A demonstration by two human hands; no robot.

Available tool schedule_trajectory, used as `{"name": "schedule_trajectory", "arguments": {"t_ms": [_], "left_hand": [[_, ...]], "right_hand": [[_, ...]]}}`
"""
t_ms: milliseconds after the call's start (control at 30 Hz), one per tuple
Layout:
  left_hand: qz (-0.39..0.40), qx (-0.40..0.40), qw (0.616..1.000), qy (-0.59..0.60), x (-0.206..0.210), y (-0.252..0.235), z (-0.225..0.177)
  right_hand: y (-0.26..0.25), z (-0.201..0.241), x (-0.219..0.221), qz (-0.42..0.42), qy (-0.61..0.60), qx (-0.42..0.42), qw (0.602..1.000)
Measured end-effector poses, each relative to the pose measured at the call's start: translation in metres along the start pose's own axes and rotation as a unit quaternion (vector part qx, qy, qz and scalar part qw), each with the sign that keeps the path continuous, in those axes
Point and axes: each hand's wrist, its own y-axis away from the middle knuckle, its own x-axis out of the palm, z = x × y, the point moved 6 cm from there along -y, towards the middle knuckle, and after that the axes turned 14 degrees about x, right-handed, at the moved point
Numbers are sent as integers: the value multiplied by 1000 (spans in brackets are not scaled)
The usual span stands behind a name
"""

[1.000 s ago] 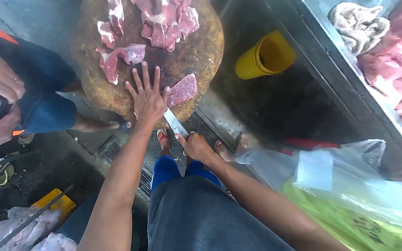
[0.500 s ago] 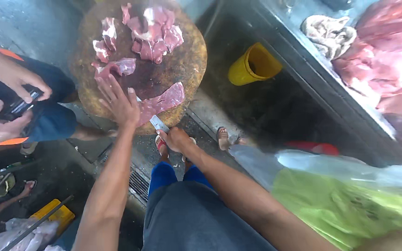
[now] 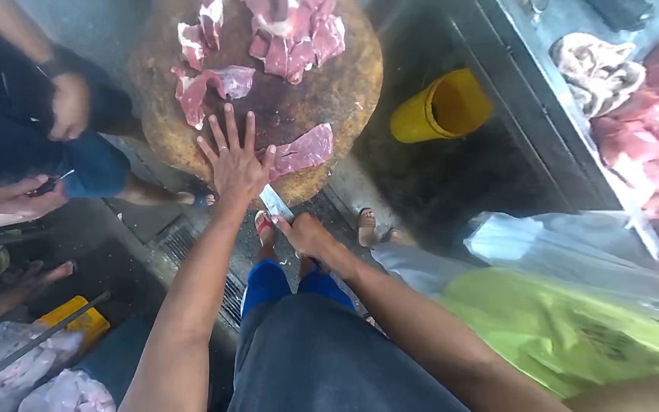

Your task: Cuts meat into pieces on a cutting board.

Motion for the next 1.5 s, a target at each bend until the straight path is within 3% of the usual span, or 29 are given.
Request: {"name": "schedule_trajectory", "arguments": {"t_ms": [167,333,500,633,767,867,967,1067,1133,1233,1367,1433,1500], "left_hand": [[-6,2,1000,1,0,0,-2],[-9,-2,1000,-14,0,2,-2],[-36,-31,999,10,-1,1,5],[-107,-77,988,85,-40,17,2],[-17,16,997,79,-25,44,-35],[26,22,998,59,-19,63,-15],[26,-29,987,158,-57,61,12],[-29,-87,967,236,-105,54,24],[-90,-115,935,323,-135,49,18],[-192,-84,860,465,-184,24,-8],[-268,42,784,559,-271,-30,-46],[-299,69,787,535,-312,-55,-51],[-331,61,822,460,-338,-74,-44]], "right_hand": [[-11,21,6,-7,-25,-15,1000],[0,-4,14,-12,3,-31,999],[12,-73,49,-47,-5,-24,999],[17,-142,54,-52,-35,-12,998],[26,-206,36,-75,-51,-1,996],[36,-232,19,-104,-82,2,991],[42,-244,8,-128,-118,-9,985],[45,-246,7,-133,-140,-16,981],[43,-248,7,-134,-156,-21,978],[42,-252,7,-131,-184,-24,974],[43,-251,3,-126,-208,5,970],[42,-247,-3,-138,-226,22,964],[41,-239,-5,-146,-253,37,956]]}}
